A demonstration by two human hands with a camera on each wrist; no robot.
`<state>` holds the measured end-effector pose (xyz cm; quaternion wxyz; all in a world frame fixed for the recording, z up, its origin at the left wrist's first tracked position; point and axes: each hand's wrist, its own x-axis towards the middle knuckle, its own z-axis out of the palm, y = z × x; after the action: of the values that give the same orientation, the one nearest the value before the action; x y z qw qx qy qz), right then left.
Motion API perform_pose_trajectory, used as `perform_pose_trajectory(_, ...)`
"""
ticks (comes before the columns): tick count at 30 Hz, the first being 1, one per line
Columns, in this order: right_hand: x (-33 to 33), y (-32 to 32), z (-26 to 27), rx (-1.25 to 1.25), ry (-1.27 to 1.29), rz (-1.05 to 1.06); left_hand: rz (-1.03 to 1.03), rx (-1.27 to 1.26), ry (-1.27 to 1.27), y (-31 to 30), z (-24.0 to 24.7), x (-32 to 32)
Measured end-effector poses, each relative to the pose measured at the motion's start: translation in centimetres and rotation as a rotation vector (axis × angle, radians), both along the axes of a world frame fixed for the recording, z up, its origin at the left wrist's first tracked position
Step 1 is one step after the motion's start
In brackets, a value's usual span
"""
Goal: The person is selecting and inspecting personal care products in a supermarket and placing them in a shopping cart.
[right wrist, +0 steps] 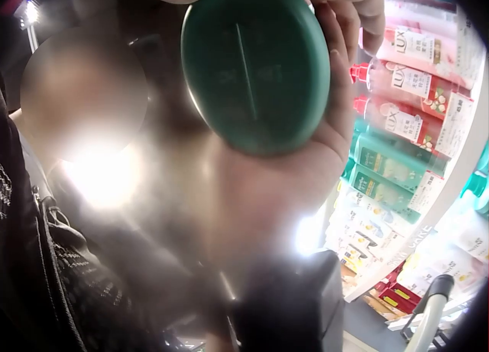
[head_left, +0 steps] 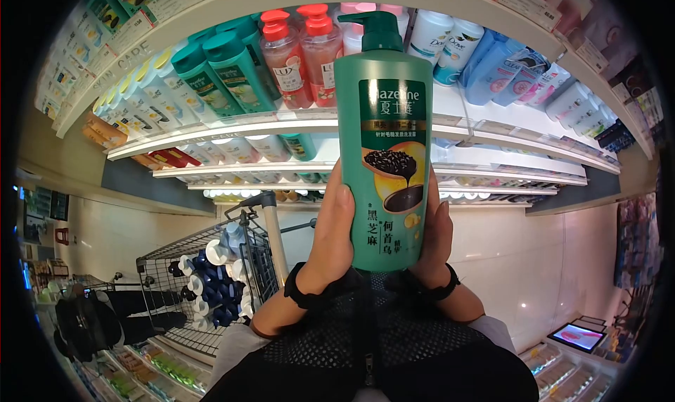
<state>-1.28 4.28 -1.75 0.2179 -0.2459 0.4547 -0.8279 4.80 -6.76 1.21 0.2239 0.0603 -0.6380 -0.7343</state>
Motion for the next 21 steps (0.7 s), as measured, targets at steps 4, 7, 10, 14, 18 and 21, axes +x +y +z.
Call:
perform_pose_trajectory(4, 0.0, -0.6, 0.9, 0.024, -0.019, -0.005, 0.011, 0.05, -0.024, -0.3, 0.0, 0.0)
perform_pose_trajectory(7, 0.2, -1.0, 1.1, -0.012, -0.083, -0.009, -0.009, 0.144, -0.044, -0.6, -0.3, -0.2)
perform_pose_trajectory(10, -0.2, -1.2, 1.1, -0.02, -0.088, -0.01, -0.025, 0.195, -0.057, -0.7, -0.3, -0.3)
perform_pose_trajectory(14, -0.3, -1.2, 1.5, 0.044, -0.074, -0.023, -0.001, 0.211, -0.052, -0.6, -0.2, -0.5)
perform_pose_trajectory(18, 0.0, -1.5, 1.8, -0.037, -0.131, -0.049, -0.007, 0.309, -0.095, -0.7, -0.8, -0.5)
perform_pose_trajectory(21, 0.1, -1.6, 2.3, 0.012, 0.005, -0.11, -0.017, 0.403, -0.138, -0.6, -0.7, -0.5)
